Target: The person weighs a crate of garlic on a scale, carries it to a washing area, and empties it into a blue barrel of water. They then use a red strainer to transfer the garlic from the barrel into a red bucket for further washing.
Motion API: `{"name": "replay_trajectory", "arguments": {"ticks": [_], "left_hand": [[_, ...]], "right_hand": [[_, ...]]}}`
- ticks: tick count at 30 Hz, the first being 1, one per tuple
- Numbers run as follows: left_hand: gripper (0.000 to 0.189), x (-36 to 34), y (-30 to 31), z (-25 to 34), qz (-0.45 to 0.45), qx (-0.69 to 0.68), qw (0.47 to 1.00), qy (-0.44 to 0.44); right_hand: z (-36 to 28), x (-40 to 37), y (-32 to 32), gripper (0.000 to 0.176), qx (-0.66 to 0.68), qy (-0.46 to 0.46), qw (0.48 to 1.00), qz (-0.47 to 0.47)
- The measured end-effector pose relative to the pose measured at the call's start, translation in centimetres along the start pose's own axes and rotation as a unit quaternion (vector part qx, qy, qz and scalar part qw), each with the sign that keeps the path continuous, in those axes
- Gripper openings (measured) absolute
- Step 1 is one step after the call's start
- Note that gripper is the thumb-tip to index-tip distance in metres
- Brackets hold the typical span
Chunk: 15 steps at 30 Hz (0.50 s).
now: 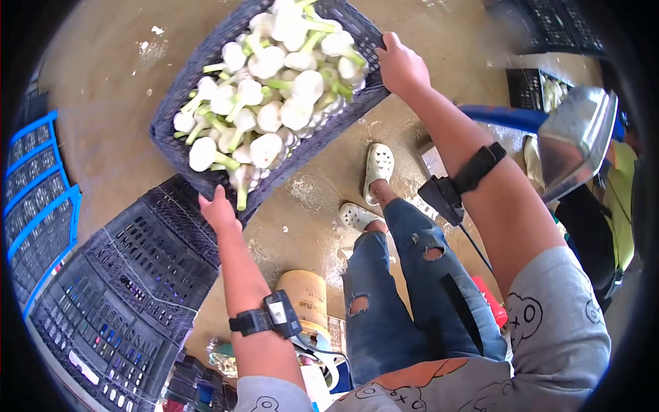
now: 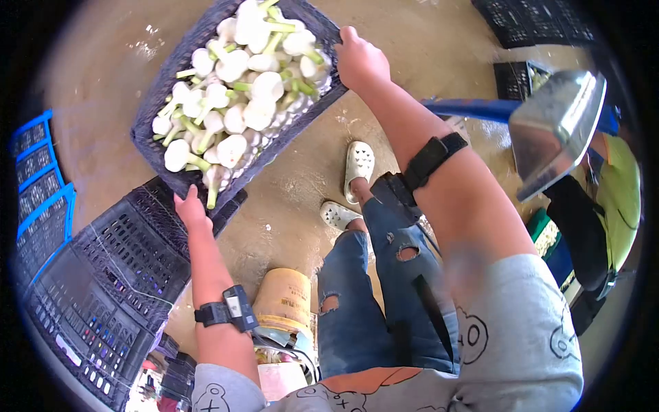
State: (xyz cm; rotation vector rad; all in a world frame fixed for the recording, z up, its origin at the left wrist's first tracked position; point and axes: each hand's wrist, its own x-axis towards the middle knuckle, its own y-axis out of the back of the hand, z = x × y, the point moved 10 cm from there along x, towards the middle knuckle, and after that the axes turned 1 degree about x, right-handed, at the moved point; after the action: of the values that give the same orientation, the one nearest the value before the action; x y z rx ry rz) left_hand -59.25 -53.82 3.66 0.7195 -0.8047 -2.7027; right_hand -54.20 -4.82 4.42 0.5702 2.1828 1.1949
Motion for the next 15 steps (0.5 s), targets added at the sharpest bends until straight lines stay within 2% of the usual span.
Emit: {"name": "replay_trajectory", "arguments": {"ticks": [2, 4, 5, 6, 7, 8, 9, 10, 11, 12, 13, 14, 15], "left_hand": [[0.057, 0.1, 0.8, -0.3, 0.066, 0.008, 0.998, -0.001], [0.059, 0.4, 1.5, 0.3, 0.106, 0.064, 0.989, -0.078], [0.059, 0.2, 2.3, 0.1, 0.163, 0.059, 0.981, -0.083], [0.058, -1.6, 2.8, 2.7, 0.244, 0.179, 0.943, -0.140], [0.053, -3.8, 2.0, 6.2, 0.259, 0.233, 0.909, -0.227], [0.049, -6.0, 0.8, 9.6, 0.269, 0.285, 0.865, -0.312], [0.044, -7.0, -1.0, 11.5, 0.220, 0.285, 0.857, -0.369], [0.039, -8.0, -2.9, 13.0, 0.168, 0.284, 0.844, -0.423], [0.033, -8.1, -4.8, 13.8, 0.088, 0.226, 0.864, -0.441], [0.034, -7.8, -7.1, 14.3, 0.022, 0.242, 0.875, -0.419], [0.035, -7.4, -9.4, 14.3, -0.045, 0.256, 0.881, -0.395], [0.041, -6.8, -11.3, 13.9, -0.075, 0.291, 0.885, -0.355], [0.043, -6.5, -12.8, 13.7, -0.084, 0.301, 0.879, -0.359]], "right_hand": [[-0.5, 0.0, 0.5, 0.024, -0.010, 0.006, 0.999, 0.038], [-0.7, 0.0, 0.6, 0.025, -0.007, 0.013, 0.999, 0.035], [-0.5, -0.1, 0.5, 0.029, 0.007, -0.009, 1.000, 0.018], [-0.2, -0.1, 0.3, 0.033, 0.021, -0.031, 0.999, 0.001], [0.0, 0.0, -0.1, 0.033, 0.024, -0.025, 0.999, -0.001], [-0.5, 0.1, 0.8, 0.035, -0.016, 0.025, 0.996, 0.085], [-1.6, -0.4, 1.9, 0.037, -0.055, 0.075, 0.981, 0.171], [-2.8, -0.8, 2.5, 0.037, -0.053, 0.078, 0.981, 0.169], [-4.9, -1.6, 3.1, 0.038, -0.066, 0.130, 0.973, 0.179], [-7.2, -2.7, 3.7, 0.040, -0.079, 0.180, 0.962, 0.188], [-9.3, -3.5, 2.3, 0.039, -0.038, 0.241, 0.964, 0.105], [-11.5, -4.7, 0.7, 0.038, 0.005, 0.300, 0.954, 0.019], [-13.8, -6.4, -0.6, 0.036, 0.000, 0.367, 0.930, -0.018]]}}
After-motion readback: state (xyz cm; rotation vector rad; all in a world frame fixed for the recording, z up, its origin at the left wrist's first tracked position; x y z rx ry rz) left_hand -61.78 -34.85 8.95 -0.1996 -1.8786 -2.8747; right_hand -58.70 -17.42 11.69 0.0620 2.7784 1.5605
